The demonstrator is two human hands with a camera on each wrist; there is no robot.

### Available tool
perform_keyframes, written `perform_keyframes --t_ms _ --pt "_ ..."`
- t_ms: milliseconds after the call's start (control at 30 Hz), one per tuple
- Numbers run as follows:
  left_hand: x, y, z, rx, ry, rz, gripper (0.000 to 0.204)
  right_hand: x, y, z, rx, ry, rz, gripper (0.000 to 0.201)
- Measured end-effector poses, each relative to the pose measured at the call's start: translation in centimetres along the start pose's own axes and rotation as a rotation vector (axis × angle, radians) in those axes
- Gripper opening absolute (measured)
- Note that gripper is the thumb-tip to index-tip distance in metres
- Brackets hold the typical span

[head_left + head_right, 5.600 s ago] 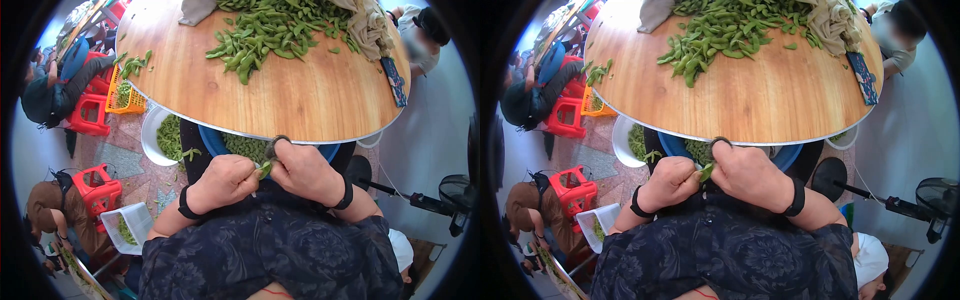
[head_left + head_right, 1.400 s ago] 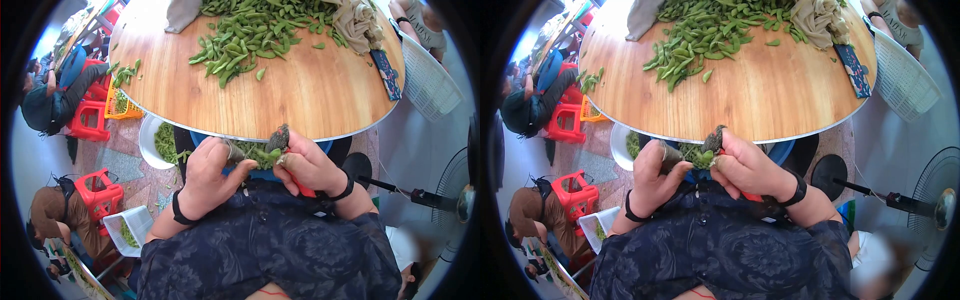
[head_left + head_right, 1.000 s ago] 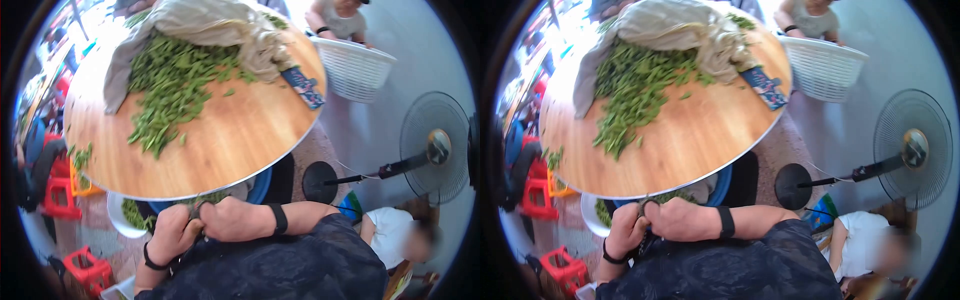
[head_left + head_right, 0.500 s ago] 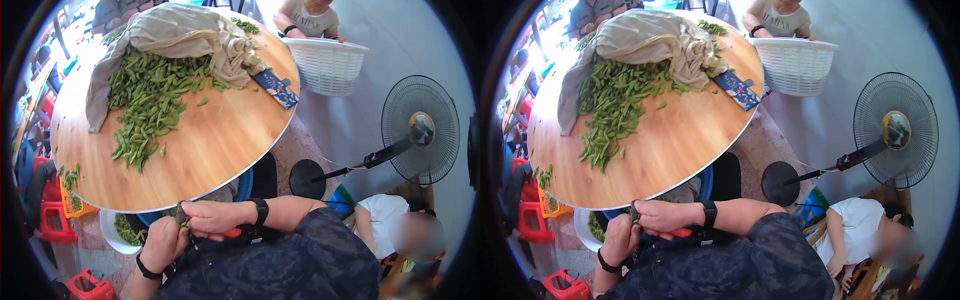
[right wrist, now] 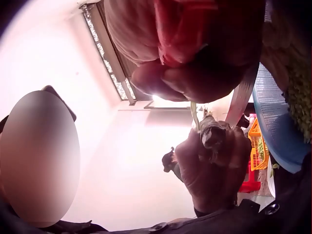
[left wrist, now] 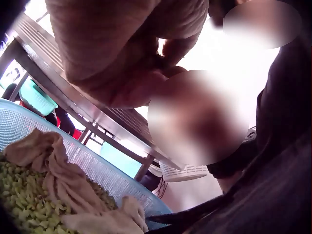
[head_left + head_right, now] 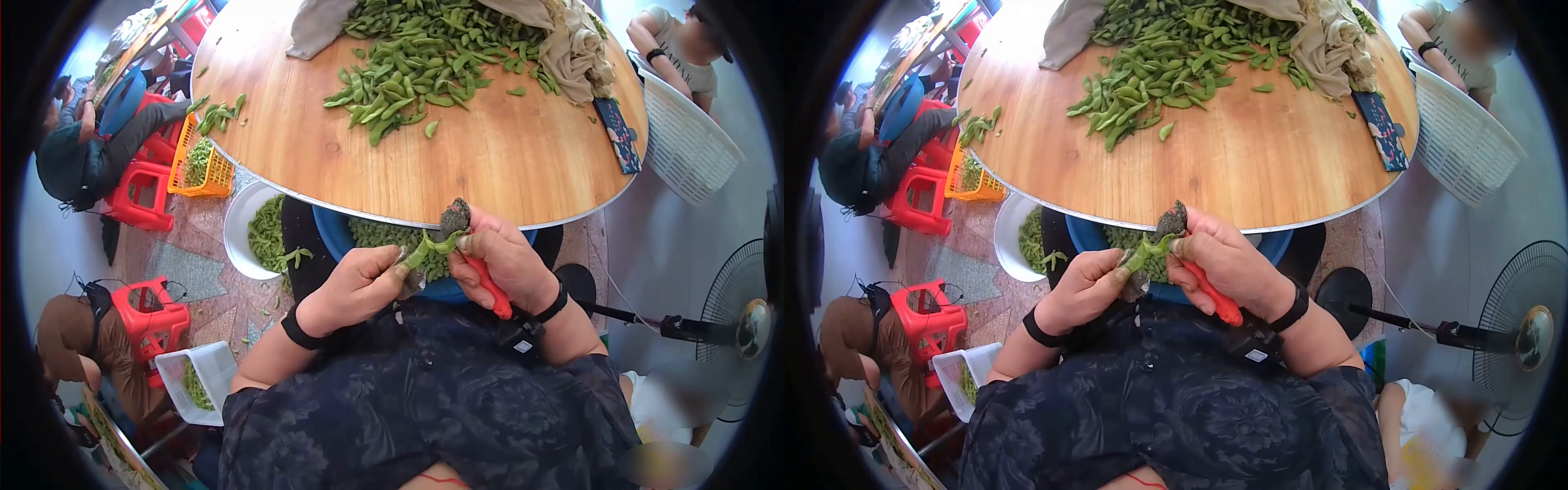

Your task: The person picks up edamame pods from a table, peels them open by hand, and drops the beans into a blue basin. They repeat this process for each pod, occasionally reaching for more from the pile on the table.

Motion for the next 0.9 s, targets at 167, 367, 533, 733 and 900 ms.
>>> perform_keyframes --t_ms 167,367,533,733,900 --pt "0.1 0.8 0.9 0.022 0.009 0.083 0.019 0.3 0.3 0.3 -0.277 -0.088 -0.551 0.008" --pt "0.1 1.9 2.3 -0.041 0.024 0.056 0.027 1.7 2.3 -0.7 -0.787 -0.183 -1.171 0.016" --pt "0.2 -0.5 2.5 0.143 0.015 -0.118 0.019 1.2 3.3 -1.1 -0.786 -0.22 -1.143 0.018" --pt "0.4 -0.9 2.8 0.169 0.068 -0.001 0.029 1.4 2.1 -1.1 -0.795 -0.177 -1.123 0.018" --pt "0.6 -1.1 2.8 0.197 0.147 0.04 0.028 1.1 1.8 -1.2 -0.578 -0.213 -1.056 0.018"
Point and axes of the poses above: each hand's wrist, its own z-axis towards the middle knuckle, its own x-axis out of the palm, y = z × x, the point moved 8 cm from there along z, towards the middle knuckle, and after that the axes turned 13 degrees about z, right-handed, at the moved point
